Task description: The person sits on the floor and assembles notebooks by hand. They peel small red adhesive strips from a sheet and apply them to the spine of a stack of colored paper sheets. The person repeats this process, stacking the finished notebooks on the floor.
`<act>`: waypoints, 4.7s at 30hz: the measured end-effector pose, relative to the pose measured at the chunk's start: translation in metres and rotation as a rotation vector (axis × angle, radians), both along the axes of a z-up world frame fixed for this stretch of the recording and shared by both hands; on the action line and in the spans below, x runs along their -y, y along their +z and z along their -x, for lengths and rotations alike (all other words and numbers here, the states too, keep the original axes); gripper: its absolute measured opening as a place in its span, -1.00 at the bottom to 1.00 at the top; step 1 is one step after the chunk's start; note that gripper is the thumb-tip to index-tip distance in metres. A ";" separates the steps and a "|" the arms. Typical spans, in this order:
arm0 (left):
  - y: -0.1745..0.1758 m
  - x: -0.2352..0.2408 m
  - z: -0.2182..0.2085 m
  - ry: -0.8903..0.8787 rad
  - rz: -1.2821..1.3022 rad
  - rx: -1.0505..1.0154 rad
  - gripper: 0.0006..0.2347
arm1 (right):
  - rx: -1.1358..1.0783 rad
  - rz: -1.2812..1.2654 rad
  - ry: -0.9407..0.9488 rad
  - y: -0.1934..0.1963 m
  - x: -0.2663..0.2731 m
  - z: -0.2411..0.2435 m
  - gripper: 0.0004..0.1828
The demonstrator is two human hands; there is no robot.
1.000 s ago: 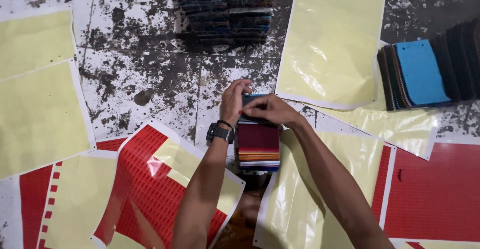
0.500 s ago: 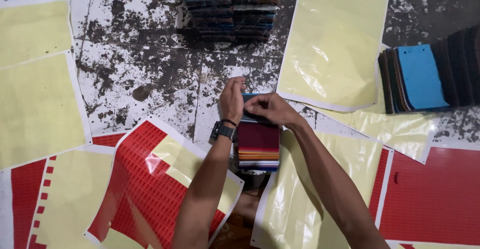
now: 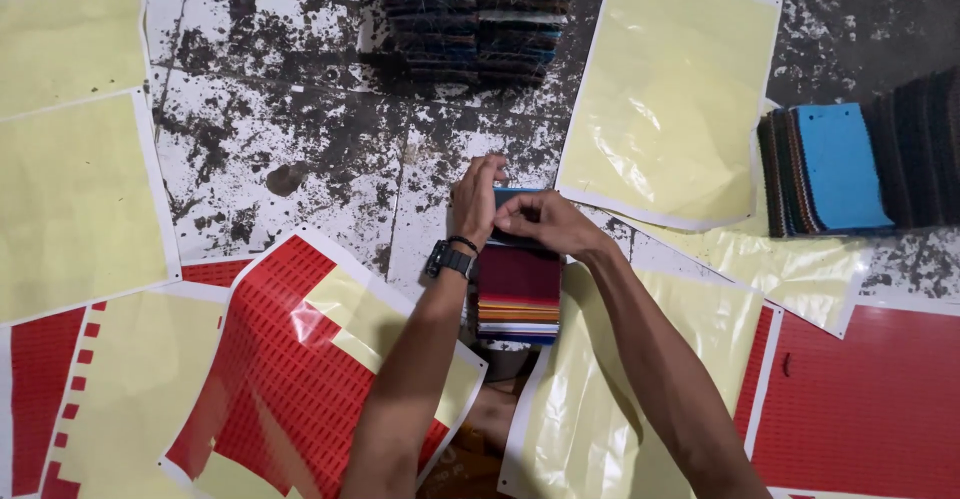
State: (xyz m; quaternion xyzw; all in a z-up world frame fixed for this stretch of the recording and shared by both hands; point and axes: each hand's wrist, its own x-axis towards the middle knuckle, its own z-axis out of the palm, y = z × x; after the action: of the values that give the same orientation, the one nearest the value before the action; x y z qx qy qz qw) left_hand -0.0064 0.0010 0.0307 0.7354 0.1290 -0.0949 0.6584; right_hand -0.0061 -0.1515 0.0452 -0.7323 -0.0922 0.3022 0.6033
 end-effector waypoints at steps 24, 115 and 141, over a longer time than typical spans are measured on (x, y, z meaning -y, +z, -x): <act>-0.083 -0.036 -0.014 -0.041 -0.449 -0.093 -0.81 | 0.127 0.426 0.075 -0.066 0.009 -0.040 -0.84; -0.145 -0.015 0.024 -0.667 -1.196 0.666 -0.83 | 0.687 1.016 0.269 -0.043 0.007 0.056 -0.48; 0.002 -0.169 0.245 0.441 -0.977 0.374 -0.75 | 0.600 0.421 -0.032 0.009 -0.205 0.170 -0.54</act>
State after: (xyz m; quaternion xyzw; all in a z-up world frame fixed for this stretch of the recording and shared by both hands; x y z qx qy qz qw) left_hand -0.2516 0.1703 0.0325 0.9145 0.1899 0.2474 0.2577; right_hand -0.1756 0.0536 0.0538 -0.8977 -0.1894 0.0767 0.3904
